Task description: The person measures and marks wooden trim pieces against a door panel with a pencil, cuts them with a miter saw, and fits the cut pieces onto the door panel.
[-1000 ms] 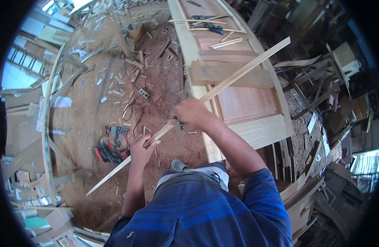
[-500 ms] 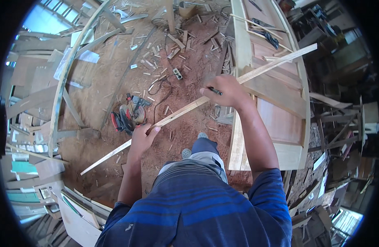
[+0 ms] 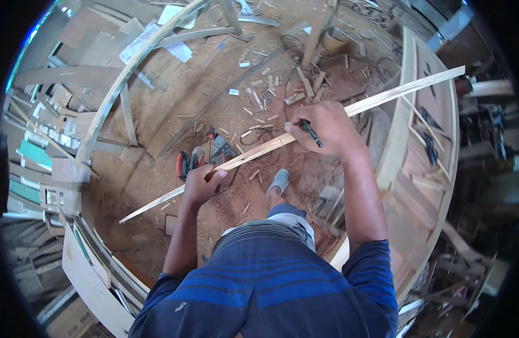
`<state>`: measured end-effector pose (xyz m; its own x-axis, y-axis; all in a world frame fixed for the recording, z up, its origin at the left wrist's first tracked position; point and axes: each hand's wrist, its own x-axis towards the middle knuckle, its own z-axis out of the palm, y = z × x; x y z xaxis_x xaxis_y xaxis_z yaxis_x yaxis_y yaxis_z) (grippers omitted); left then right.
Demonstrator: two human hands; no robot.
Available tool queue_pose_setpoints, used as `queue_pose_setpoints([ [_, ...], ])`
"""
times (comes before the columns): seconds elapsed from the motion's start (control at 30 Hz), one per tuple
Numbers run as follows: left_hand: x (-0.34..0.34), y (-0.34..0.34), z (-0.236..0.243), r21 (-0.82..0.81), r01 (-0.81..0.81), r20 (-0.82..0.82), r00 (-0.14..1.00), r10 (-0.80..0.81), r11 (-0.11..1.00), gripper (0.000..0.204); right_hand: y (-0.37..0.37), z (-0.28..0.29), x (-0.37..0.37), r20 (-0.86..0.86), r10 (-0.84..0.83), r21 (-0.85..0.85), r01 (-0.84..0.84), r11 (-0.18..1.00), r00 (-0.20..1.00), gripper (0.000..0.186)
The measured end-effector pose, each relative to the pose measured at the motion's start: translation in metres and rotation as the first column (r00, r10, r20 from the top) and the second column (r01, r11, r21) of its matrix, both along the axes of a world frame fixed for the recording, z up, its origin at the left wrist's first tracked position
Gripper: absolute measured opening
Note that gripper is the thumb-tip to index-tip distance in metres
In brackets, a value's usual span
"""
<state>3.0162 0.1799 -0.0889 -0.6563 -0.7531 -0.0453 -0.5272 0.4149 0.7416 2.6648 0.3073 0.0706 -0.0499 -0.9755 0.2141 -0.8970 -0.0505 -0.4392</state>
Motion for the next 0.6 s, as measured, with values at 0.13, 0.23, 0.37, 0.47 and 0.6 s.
queue_pose_setpoints([
  [0.13, -0.032, -0.055, -0.013, 0.011, -0.136, -0.019, 0.991, 0.136, 0.991, 0.055, -0.098, 0.014, -0.043, -0.094, 0.180, -0.027, -0.184, 0.983, 0.979, 0.016],
  [0.23, -0.062, -0.087, -0.007, 0.101, -0.291, -0.137, 0.943, 0.303, 0.951, 0.050, -0.174, 0.023, -0.076, -0.099, 0.287, 0.009, -0.287, 0.958, 0.953, 0.013],
  [0.37, -0.084, -0.140, -0.010, 0.007, -0.374, -0.043, 0.926, 0.374, 0.927, 0.049, -0.260, 0.028, -0.104, -0.112, 0.408, 0.030, -0.407, 0.913, 0.906, 0.017],
  [0.47, -0.108, -0.184, 0.006, 0.025, -0.440, -0.072, 0.895, 0.440, 0.898, 0.052, -0.322, 0.030, -0.126, -0.101, 0.483, 0.038, -0.482, 0.875, 0.870, 0.020],
  [0.6, -0.139, -0.241, 0.010, -0.009, -0.517, -0.135, 0.849, 0.511, 0.856, 0.056, -0.395, 0.060, -0.138, -0.153, 0.469, 0.033, -0.470, 0.882, 0.870, 0.022],
])
